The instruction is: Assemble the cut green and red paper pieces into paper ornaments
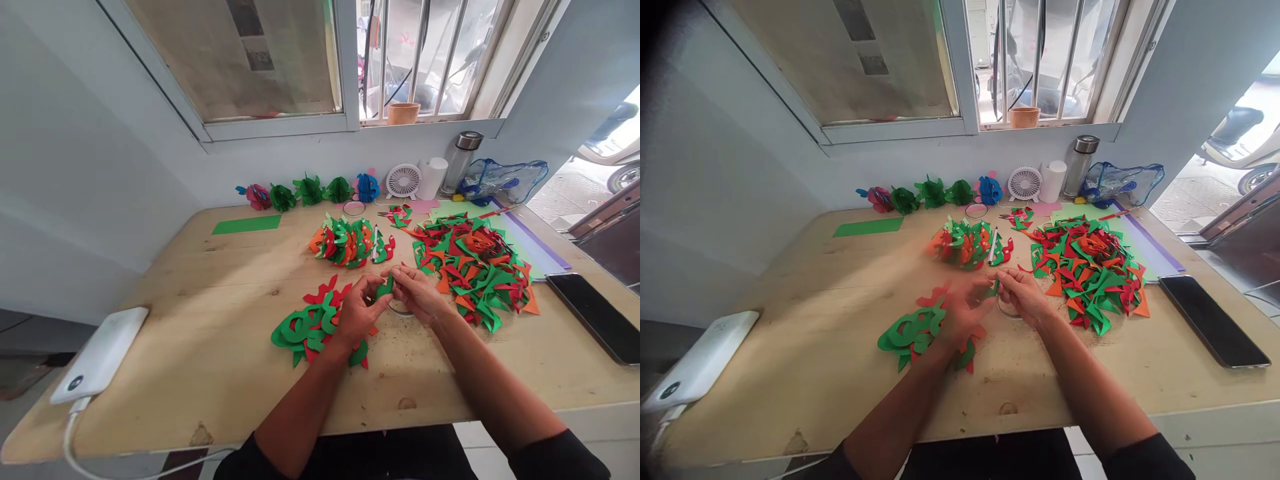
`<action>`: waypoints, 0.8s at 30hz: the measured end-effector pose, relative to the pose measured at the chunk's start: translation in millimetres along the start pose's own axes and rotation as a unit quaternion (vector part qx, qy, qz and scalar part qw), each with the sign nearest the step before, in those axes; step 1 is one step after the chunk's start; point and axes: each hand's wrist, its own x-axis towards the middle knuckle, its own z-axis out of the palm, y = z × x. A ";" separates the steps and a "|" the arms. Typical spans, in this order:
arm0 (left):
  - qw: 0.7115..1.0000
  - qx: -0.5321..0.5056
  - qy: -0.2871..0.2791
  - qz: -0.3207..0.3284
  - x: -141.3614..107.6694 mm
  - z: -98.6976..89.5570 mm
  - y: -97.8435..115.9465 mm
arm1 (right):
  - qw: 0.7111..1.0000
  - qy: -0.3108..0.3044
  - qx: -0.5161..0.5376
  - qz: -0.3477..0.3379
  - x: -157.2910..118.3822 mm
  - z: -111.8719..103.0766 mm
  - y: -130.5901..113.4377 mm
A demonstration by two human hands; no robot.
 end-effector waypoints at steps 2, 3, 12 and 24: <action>1.000 0.026 0.014 -0.001 -0.6 -1.4 3.4 | 0.998 0.019 -0.053 -0.033 -0.4 -2.5 -5.2; 0.999 0.041 0.025 -0.004 -0.8 -2.3 5.5 | 0.994 0.041 -0.089 -0.053 -0.2 -5.1 -7.9; 0.989 -0.069 0.088 -0.099 4.7 -5.8 12.7 | 0.794 0.182 -0.570 -0.108 5.8 -32.2 -6.3; 0.970 -0.186 0.047 -0.150 4.5 -7.7 16.4 | 0.685 0.118 -0.710 -0.114 8.6 -23.7 6.2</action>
